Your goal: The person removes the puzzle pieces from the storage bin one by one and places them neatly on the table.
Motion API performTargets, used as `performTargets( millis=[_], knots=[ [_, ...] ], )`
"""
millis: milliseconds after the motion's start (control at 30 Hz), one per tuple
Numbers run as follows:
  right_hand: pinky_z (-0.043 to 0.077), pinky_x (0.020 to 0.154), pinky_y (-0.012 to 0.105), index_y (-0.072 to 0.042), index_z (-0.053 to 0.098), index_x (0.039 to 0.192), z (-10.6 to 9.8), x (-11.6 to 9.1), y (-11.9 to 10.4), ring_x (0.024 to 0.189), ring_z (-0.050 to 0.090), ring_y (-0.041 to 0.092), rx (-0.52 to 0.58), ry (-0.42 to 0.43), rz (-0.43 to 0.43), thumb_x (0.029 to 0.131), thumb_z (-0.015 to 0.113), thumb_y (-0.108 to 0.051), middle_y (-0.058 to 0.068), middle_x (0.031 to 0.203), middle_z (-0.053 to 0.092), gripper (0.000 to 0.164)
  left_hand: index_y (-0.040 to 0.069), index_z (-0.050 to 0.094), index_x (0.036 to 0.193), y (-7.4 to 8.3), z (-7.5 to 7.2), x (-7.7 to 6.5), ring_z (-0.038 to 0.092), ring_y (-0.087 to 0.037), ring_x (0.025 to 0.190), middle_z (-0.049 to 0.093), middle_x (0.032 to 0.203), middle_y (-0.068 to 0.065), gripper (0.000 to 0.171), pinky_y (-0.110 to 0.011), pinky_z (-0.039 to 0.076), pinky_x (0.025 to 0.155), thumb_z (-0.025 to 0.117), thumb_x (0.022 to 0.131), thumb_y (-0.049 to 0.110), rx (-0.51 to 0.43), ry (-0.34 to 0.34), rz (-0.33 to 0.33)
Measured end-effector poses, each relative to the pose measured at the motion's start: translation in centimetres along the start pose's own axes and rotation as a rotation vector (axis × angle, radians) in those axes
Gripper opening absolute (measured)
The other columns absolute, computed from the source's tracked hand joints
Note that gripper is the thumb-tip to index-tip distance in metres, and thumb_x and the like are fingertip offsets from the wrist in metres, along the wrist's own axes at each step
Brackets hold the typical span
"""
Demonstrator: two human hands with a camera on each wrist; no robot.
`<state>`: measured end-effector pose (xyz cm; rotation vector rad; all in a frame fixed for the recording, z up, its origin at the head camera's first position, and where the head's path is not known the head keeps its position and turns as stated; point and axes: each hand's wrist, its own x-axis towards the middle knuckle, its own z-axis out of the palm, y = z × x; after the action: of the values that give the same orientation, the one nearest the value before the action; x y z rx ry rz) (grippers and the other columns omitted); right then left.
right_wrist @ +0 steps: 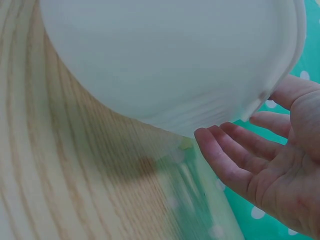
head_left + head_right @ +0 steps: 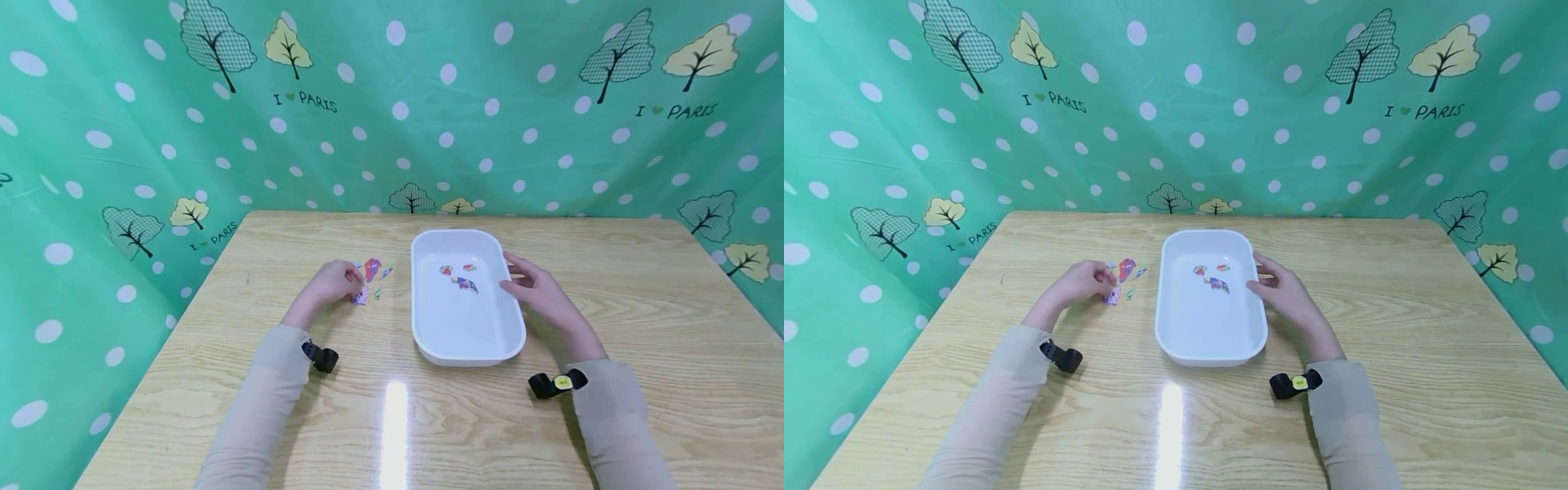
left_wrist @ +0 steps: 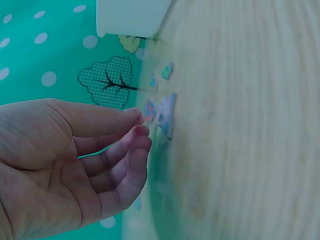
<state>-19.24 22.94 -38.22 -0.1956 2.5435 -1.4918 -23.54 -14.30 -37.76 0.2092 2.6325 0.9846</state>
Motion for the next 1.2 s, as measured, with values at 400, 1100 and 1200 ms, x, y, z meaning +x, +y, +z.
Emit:
performTargets(
  millis=[400, 1100, 1200],
  knots=[
    [0.049, 0.086, 0.038, -0.015, 0.021, 0.145, 0.0, 0.0, -0.1, 0.114, 0.048, 0.035, -0.002, 0.0, 0.015, 0.091, 0.053, -0.029, 0.02, 0.134, 0.04, 0.064, 0.003, 0.061, 0.098, 4.7, -0.2, 0.6, 0.053, -0.017, 0.076, 0.058, 0.085, -0.006, 0.016, -0.026, 0.047, 0.066, 0.06, 0.084, 0.011, 0.037, 0.017, 0.1],
    [0.049, 0.086, 0.038, -0.014, 0.021, 0.145, -0.1, -0.1, -0.1, 0.115, 0.048, 0.036, 0.001, 0.007, 0.01, 0.091, 0.054, -0.027, 0.021, 0.134, 0.04, 0.064, 0.006, 0.063, 0.102, 12.1, 3.5, 2.9, 0.055, -0.014, 0.082, 0.061, 0.089, -0.002, 0.02, -0.025, 0.046, 0.073, 0.063, 0.083, 0.012, 0.237, -0.098, 0.352],
    [0.049, 0.086, 0.037, -0.014, 0.021, 0.145, -0.1, -0.1, -0.1, 0.115, 0.048, 0.036, 0.002, 0.005, 0.009, 0.091, 0.054, -0.027, 0.022, 0.134, 0.04, 0.065, 0.005, 0.063, 0.103, 12.4, 4.3, 3.3, 0.055, -0.014, 0.087, 0.063, 0.095, -0.004, 0.022, -0.024, 0.046, 0.077, 0.064, 0.082, 0.01, 0.231, -0.161, 0.391]
  ],
)
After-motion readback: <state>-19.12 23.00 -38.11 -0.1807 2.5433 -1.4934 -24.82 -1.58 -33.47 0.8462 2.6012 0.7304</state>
